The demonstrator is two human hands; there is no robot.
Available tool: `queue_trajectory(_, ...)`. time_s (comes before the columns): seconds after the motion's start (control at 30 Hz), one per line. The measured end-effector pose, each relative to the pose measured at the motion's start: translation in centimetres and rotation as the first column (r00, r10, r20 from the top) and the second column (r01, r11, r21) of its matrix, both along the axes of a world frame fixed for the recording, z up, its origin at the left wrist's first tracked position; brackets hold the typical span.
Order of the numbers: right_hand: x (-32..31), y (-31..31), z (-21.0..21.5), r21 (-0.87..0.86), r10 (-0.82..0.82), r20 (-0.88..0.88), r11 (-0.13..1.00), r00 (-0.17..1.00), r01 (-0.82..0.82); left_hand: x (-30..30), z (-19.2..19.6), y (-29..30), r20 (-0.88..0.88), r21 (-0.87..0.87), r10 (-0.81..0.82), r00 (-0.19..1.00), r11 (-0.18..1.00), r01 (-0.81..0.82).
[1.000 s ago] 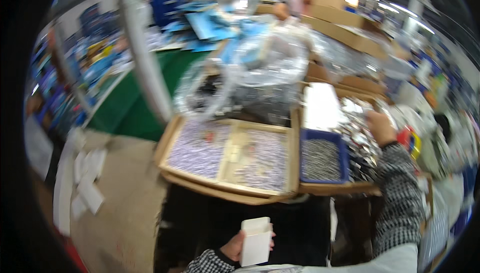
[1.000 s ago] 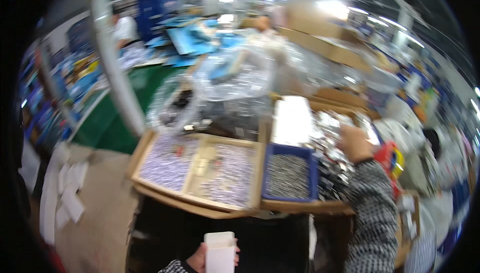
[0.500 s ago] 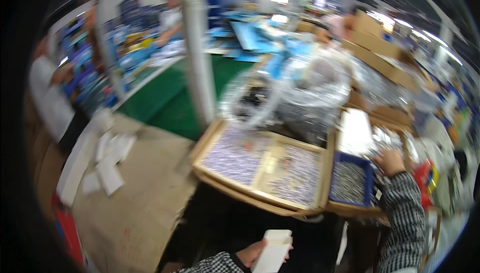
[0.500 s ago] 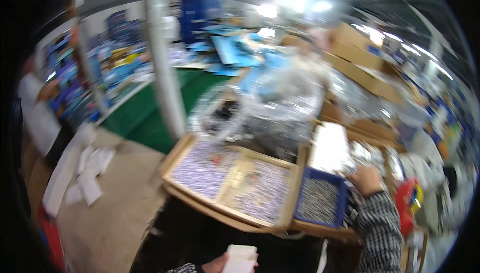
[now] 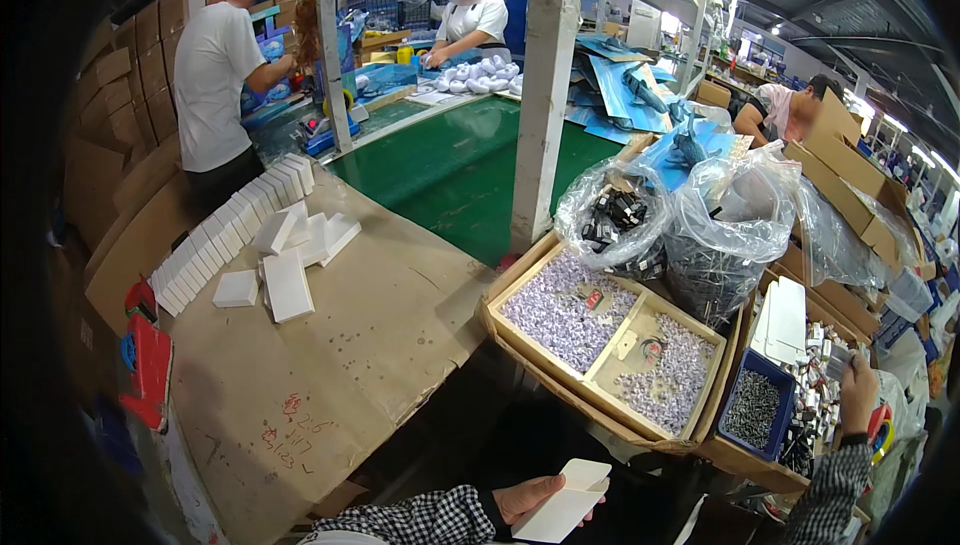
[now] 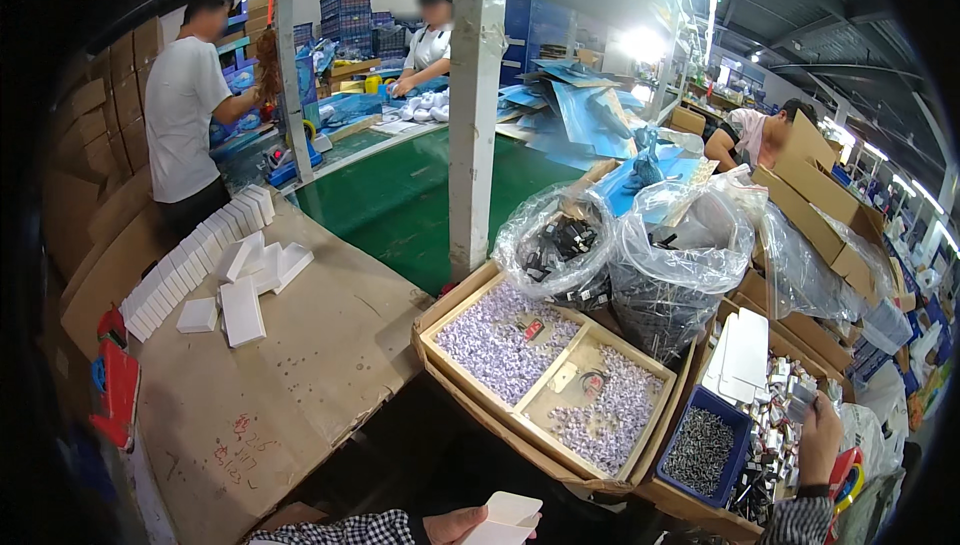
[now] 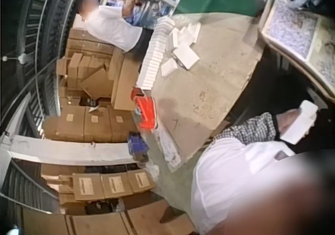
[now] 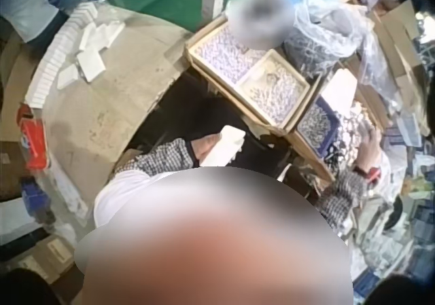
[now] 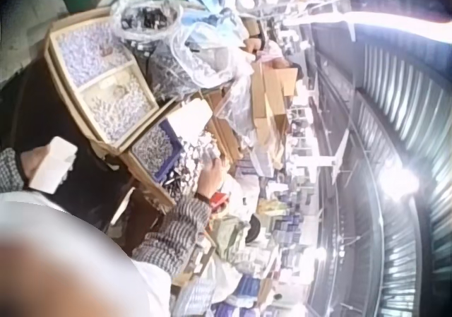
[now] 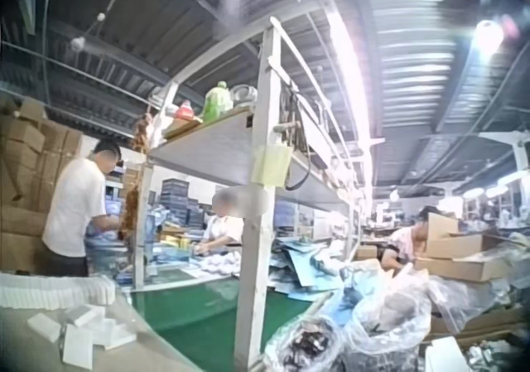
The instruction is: The person assembles small electronic components into white rectangular boxes. They pick up a component, place it inside a box, and seal the box with tape. The person repeats this process multiple times.
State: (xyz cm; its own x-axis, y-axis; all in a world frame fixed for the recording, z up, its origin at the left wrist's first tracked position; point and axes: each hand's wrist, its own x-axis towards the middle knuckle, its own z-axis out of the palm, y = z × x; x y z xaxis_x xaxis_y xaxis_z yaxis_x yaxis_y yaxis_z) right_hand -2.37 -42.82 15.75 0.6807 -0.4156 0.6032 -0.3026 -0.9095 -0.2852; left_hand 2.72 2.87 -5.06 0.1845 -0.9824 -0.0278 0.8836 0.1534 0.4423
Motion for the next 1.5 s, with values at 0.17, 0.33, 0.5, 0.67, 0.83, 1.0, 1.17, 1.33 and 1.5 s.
queue_trajectory(0.17,-2.3,13.7,1.9,0.638,0.514,-0.028,0.670,0.857,-0.381,-0.1,1.7,-1.4,0.091,0.010,-0.024,0.996,1.000,0.023)
queue_trajectory(0.33,-1.2,20.8,0.0,0.664,0.829,-0.164,0.494,0.534,-0.562,-0.2,5.6,-2.3,0.170,0.004,-0.071,0.983,0.997,0.071)
queue_trajectory(0.5,-1.0,22.0,-2.2,0.728,0.818,-0.189,0.488,0.543,-0.481,-0.5,7.1,-2.0,0.245,0.090,-0.053,0.968,0.995,0.031)
queue_trajectory(0.67,-1.6,22.7,-2.6,0.612,0.861,-0.185,0.478,0.473,-0.630,-1.4,7.3,-1.8,0.256,0.157,-0.070,0.964,0.987,0.030)
queue_trajectory(0.83,-2.0,24.1,-2.9,0.390,0.799,-0.438,0.582,0.413,-0.713,-2.0,6.2,-2.0,0.233,0.164,-0.132,0.964,0.982,0.095)
queue_trajectory(1.0,-2.7,23.5,-2.3,0.475,0.814,-0.230,0.572,0.534,-0.668,-2.1,5.4,-2.2,0.167,0.101,-0.082,0.983,0.993,0.066)
queue_trajectory(1.17,-2.9,21.5,-2.6,0.492,0.776,-0.197,0.607,0.599,-0.624,-1.9,5.4,-2.6,0.165,0.118,-0.049,0.985,0.993,0.029)
queue_trajectory(1.33,-2.7,23.2,-4.9,0.406,0.844,-0.289,0.535,0.451,-0.741,-1.6,5.1,-2.9,0.191,0.158,-0.110,0.975,0.984,0.080)
queue_trajectory(1.5,-3.1,22.7,-5.0,0.491,0.823,-0.267,0.563,0.500,-0.665,-1.1,4.5,-2.9,0.175,0.181,-0.119,0.977,0.980,0.087)
